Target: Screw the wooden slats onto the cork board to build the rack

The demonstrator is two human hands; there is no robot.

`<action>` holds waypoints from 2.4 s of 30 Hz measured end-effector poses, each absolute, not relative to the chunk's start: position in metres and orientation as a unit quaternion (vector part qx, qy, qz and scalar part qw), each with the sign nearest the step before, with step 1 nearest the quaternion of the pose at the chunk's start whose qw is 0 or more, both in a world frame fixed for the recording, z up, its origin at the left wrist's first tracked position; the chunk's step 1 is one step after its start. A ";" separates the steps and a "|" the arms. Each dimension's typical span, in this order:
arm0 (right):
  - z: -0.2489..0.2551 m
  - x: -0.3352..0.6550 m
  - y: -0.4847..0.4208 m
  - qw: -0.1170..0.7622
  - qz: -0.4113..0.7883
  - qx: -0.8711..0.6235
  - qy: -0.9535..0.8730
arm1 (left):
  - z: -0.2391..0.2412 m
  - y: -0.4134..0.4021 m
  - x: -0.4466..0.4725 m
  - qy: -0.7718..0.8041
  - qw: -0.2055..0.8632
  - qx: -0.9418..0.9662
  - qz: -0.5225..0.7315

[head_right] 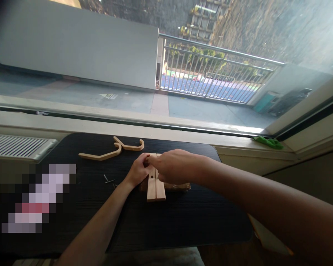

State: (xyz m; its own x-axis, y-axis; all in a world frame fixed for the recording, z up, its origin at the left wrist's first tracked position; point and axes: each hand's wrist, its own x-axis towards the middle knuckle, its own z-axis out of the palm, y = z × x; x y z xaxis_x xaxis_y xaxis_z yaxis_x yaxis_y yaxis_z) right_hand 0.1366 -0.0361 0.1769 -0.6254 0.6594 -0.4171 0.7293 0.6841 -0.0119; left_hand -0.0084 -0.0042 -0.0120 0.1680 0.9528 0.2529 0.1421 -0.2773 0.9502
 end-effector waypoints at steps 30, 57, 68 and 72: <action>0.176 0.137 -0.036 0.182 -0.153 0.413 0.879 | -0.013 -0.004 -0.009 0.439 0.418 0.642 0.470; 0.182 0.135 -0.042 0.218 -0.006 0.350 0.911 | -0.007 -0.006 -0.008 0.438 0.425 0.634 0.476; 0.174 0.140 -0.043 0.163 -0.069 0.385 0.906 | -0.011 -0.004 -0.008 0.430 0.441 0.625 0.480; 0.176 0.140 -0.043 0.151 -0.102 0.413 0.892 | -0.011 -0.004 -0.008 0.430 0.448 0.620 0.479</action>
State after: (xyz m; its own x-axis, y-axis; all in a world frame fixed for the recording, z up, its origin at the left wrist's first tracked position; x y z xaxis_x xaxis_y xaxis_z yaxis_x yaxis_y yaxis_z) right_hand 0.1403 -0.0432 0.1759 -0.6128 0.7065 -0.3541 0.7680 0.6380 -0.0560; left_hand -0.0081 -0.0044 -0.0113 0.1714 0.9627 0.2094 0.1036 -0.2290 0.9679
